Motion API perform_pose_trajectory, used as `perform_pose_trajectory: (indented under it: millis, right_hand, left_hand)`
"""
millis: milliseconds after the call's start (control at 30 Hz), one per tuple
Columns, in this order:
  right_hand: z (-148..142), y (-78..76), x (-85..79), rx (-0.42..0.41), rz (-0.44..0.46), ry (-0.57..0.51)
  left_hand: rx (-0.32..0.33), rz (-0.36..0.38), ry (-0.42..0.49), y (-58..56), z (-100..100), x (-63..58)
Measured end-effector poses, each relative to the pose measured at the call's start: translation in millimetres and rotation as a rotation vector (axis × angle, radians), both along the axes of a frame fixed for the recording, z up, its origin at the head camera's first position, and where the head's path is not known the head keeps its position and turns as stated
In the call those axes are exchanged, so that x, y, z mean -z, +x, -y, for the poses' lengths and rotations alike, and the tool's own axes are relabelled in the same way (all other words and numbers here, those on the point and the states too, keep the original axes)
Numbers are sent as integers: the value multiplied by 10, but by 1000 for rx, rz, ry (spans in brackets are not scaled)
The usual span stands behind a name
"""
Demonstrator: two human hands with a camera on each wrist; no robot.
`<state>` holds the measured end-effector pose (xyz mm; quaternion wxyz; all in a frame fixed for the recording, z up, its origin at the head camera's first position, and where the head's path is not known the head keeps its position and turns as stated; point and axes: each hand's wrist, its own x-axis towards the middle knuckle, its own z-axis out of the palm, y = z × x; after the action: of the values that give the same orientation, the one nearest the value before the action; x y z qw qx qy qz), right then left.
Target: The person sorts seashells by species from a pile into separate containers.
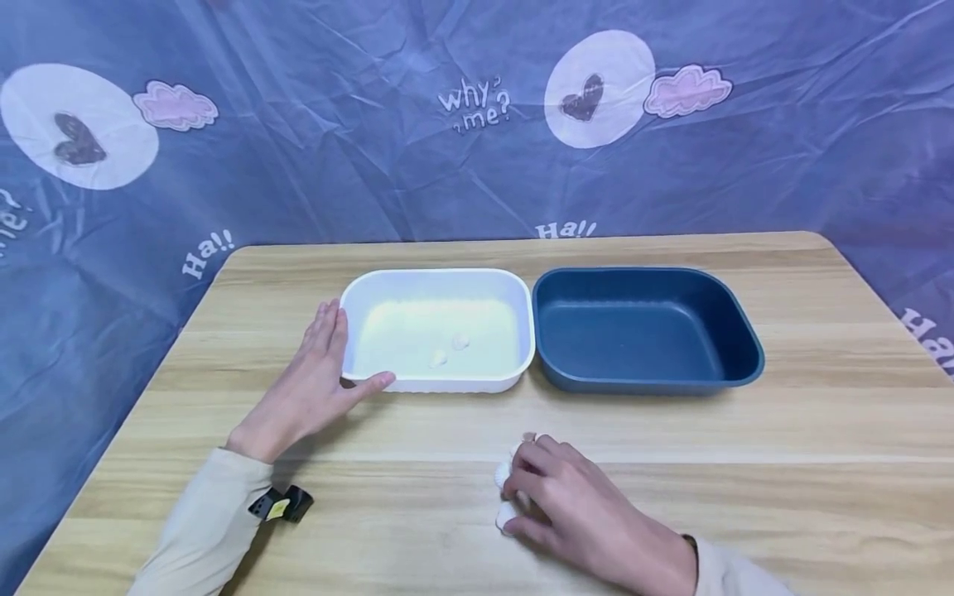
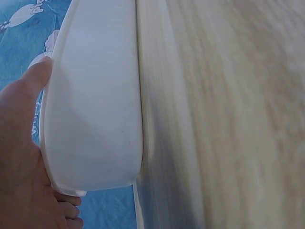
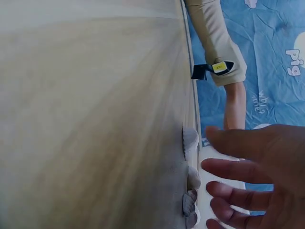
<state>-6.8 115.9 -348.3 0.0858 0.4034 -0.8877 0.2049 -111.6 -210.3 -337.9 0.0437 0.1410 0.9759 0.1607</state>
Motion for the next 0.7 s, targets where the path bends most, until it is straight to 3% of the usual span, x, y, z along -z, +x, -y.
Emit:
perform_pose_trajectory:
  millis: [333,700]
  right_hand:
    - [61,57,31,21,-19,114]
    - [82,56,85,10,-12,78]
  left_hand:
    - [-2,-13,3,-9,14,30]
    - [2,-9,1,18,16,16]
